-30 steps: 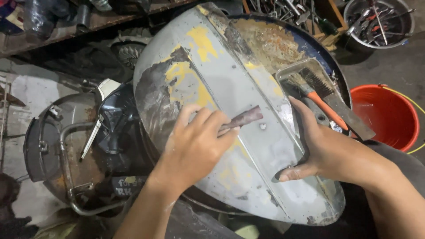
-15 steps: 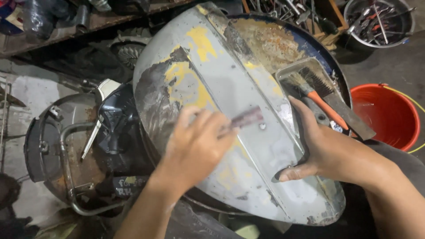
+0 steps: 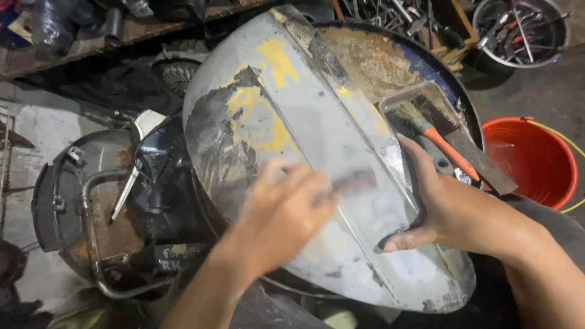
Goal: The person uses a sanding block to sand the surface of a curved metal part, likely a vehicle fender, in a workshop. The person holds the part steady with one hand while sanding with the other, focusing on smoothing the surface.
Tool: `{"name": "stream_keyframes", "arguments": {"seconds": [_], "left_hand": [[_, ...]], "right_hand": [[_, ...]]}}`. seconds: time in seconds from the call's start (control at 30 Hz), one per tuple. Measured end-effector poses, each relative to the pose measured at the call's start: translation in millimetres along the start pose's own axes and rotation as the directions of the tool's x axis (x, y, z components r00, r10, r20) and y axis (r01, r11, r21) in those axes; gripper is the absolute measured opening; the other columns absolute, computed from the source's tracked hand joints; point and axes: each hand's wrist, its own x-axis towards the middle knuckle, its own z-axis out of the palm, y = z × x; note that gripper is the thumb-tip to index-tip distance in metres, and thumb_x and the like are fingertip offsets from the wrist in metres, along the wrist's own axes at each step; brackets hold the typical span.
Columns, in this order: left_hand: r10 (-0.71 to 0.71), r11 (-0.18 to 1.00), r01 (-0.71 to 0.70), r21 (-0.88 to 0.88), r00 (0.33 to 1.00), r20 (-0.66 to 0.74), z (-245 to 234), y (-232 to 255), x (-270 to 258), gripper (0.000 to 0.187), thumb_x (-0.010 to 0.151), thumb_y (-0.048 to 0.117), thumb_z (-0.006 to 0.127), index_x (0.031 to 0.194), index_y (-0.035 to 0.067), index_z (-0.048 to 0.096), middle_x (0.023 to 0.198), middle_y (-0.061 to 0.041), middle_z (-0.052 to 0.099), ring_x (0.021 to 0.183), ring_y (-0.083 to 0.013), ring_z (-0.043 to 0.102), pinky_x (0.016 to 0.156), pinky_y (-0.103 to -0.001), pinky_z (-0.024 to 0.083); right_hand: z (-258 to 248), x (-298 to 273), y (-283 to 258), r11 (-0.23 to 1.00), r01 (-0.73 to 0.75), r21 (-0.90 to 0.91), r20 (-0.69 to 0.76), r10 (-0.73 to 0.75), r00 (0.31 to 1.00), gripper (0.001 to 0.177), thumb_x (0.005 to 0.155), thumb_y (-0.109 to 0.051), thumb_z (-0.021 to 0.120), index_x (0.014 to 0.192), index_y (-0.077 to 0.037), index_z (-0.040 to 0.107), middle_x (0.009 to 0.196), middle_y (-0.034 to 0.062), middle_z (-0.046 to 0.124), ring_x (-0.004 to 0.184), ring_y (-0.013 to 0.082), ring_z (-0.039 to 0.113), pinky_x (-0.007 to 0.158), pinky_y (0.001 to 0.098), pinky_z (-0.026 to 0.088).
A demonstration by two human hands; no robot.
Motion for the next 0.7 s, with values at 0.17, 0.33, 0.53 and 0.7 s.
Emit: {"name": "stream_keyframes", "arguments": {"seconds": [0.17, 0.33, 0.53, 0.7], "left_hand": [[0.069, 0.997, -0.071, -0.027, 0.995, -0.071, -9, 2, 6, 0.014, 0.094, 0.005, 0.077, 0.106, 0.015, 0.077, 0.093, -0.004, 0.061, 0.089, -0.0245, 0.057, 0.085, -0.044, 0.039], [-0.075, 0.996, 0.078, -0.038, 0.995, 0.065, -6, -2, 3, 0.018, 0.102, 0.02, 0.075, 0.117, 0.01, 0.079, 0.108, -0.005, 0.075, 0.099, -0.0241, 0.065, 0.091, -0.04, 0.047], [0.064, 0.993, -0.053, -0.107, 0.993, 0.099, -6, -1, 5, 0.03, 0.096, 0.011, 0.078, 0.126, 0.016, 0.077, 0.101, -0.003, 0.073, 0.096, -0.0222, 0.066, 0.089, -0.043, 0.049], [0.053, 0.991, -0.053, -0.123, 0.999, 0.0, 4, 4, 6, 0.016, 0.102, 0.012, 0.076, 0.117, 0.016, 0.078, 0.097, -0.002, 0.071, 0.087, -0.0213, 0.063, 0.081, -0.037, 0.044]], "right_hand": [[0, 2, 3, 1.0, 0.027, 0.01, -0.041, -0.026, 0.999, 0.173, 0.061, -0.048, 0.113, 0.175, -0.023, -0.015, 0.119, 0.0067, 0.035, 0.095, 0.0249, 0.06, 0.078, 0.0343, 0.052], [-3, -5, -13, 0.993, -0.114, 0.005, 0.019, 0.114, 0.993, 0.173, 0.062, -0.044, 0.109, 0.177, -0.028, -0.019, 0.128, 0.0159, 0.071, 0.103, 0.0255, 0.076, 0.088, 0.0293, 0.057], [-2, 1, -1, 0.998, 0.021, 0.053, 0.004, -0.021, 1.0, 0.174, 0.059, -0.045, 0.111, 0.174, -0.024, -0.017, 0.163, 0.0108, 0.045, 0.118, 0.0285, 0.078, 0.092, 0.0353, 0.061], [1, 8, 18, 0.984, 0.162, 0.07, -0.019, -0.161, 0.987, 0.171, 0.061, -0.053, 0.107, 0.172, -0.019, -0.019, 0.179, 0.0149, 0.008, 0.152, 0.0303, 0.043, 0.113, 0.0409, 0.047]]}}
